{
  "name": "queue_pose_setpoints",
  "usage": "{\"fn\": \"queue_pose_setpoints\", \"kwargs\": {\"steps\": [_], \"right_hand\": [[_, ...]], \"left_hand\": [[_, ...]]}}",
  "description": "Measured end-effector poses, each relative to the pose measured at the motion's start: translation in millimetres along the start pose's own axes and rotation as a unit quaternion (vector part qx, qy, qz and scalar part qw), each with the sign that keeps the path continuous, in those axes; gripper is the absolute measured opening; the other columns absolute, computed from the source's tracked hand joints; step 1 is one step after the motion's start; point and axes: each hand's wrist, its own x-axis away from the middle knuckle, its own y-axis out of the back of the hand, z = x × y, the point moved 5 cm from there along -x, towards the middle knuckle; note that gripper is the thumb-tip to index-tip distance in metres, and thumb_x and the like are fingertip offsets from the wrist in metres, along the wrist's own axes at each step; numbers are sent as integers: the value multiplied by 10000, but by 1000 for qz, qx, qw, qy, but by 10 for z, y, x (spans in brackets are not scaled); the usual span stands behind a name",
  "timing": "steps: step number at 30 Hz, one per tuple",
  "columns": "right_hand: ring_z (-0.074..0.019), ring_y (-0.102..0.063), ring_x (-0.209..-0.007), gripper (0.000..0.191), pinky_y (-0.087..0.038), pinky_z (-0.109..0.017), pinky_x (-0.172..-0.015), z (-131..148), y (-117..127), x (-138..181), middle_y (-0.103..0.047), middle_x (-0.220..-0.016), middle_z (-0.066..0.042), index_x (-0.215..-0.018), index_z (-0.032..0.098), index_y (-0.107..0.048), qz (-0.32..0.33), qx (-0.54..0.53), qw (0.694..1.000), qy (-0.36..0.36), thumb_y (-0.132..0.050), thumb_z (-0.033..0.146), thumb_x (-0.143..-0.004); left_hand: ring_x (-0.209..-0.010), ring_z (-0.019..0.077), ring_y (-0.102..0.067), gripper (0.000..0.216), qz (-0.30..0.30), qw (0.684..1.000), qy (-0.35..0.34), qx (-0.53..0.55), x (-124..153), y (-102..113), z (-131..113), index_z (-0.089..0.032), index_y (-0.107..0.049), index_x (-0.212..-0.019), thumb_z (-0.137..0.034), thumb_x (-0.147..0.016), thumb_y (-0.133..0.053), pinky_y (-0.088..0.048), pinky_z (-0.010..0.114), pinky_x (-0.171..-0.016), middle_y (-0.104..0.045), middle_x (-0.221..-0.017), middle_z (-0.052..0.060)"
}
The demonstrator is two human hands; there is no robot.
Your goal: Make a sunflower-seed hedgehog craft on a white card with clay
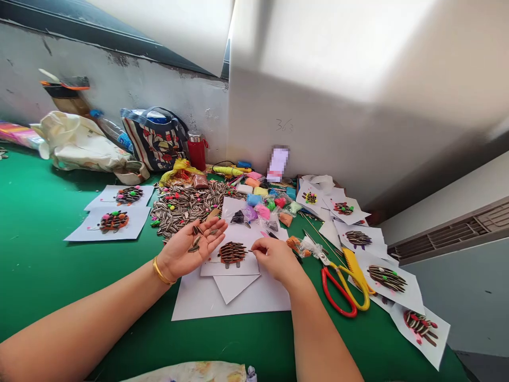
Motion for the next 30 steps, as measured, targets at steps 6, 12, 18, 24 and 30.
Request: {"fn": "queue_pose_setpoints", "kwargs": {"steps": [6, 12, 18, 24, 30], "right_hand": [[-155, -601, -797, 179, -410, -254, -684, 58, -80, 0, -705, -888, -7, -832, 240, -717, 18, 55, 998, 15, -540, 229, -808], [-135, -582, -710, 155, -366, -234, -615, 95, -138, 4, -693, -790, 20, -813, 240, -689, 8, 73, 997, 16, -536, 212, -813], [-139, -574, -719, 174, -348, -236, -615, 117, -177, -20, -691, -800, 16, -819, 243, -696, 20, 89, 996, 24, -529, 195, -819], [-140, -577, -747, 172, -350, -235, -636, 148, -199, -29, -688, -823, 7, -817, 232, -694, 14, 98, 995, 33, -535, 166, -814], [-148, -578, -767, 168, -364, -237, -659, 168, -233, -36, -684, -829, -10, -825, 226, -700, 11, 129, 991, 45, -546, 160, -819]], "left_hand": [[-1226, 264, -564, 388, 19, 1000, -15, 5, -65, 61, -97, -104, -601, -1167, -324, -999, -329, -514, 420, -970, -643, -1212, 183], [-1209, 262, -578, 390, 15, 1000, -14, 6, -77, 74, -83, -112, -604, -1169, -321, -999, -323, -519, 421, -959, -653, -1191, 183], [-1212, 267, -574, 388, 13, 1000, -15, 5, -82, 76, -84, -101, -604, -1150, -318, -998, -320, -516, 417, -959, -650, -1191, 186], [-1211, 269, -575, 393, 10, 1000, -16, 6, -82, 72, -92, -100, -604, -1152, -316, -1001, -313, -519, 421, -955, -650, -1193, 185], [-1199, 262, -585, 386, 1, 1000, -17, 3, -73, 64, -93, -97, -600, -1162, -303, -997, -318, -528, 414, -939, -652, -1190, 192]]}}
